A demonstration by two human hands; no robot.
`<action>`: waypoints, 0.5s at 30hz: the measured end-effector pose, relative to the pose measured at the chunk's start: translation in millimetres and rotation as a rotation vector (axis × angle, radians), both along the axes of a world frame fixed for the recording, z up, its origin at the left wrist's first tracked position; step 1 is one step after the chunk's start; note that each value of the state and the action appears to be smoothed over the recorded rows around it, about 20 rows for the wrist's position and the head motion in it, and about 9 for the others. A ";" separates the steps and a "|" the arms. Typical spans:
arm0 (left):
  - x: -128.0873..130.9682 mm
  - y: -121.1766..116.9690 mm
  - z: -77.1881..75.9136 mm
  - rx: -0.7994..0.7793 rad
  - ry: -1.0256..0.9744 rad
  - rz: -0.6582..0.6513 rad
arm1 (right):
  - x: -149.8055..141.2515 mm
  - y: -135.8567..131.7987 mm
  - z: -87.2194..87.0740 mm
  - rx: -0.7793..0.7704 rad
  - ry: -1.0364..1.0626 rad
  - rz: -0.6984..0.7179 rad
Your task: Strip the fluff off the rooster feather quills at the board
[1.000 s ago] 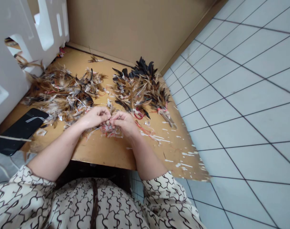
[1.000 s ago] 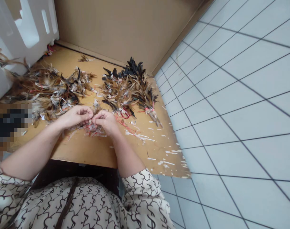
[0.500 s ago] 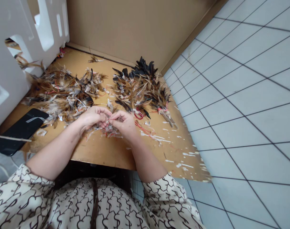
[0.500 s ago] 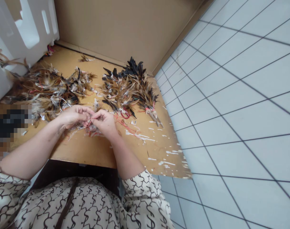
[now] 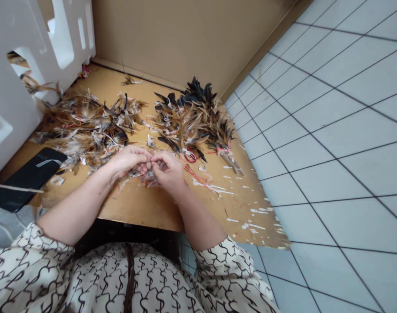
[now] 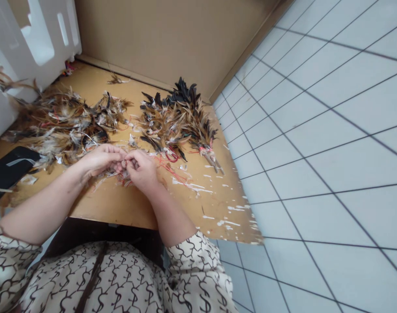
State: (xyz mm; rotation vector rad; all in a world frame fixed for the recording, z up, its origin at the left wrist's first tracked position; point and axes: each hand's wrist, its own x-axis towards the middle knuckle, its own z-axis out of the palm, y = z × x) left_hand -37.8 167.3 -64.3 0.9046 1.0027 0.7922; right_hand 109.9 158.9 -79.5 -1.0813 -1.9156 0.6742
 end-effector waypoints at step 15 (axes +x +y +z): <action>-5.4 0.1 -0.7 0.096 0.006 0.001 | 1.1 -1.2 1.9 0.111 0.020 -0.010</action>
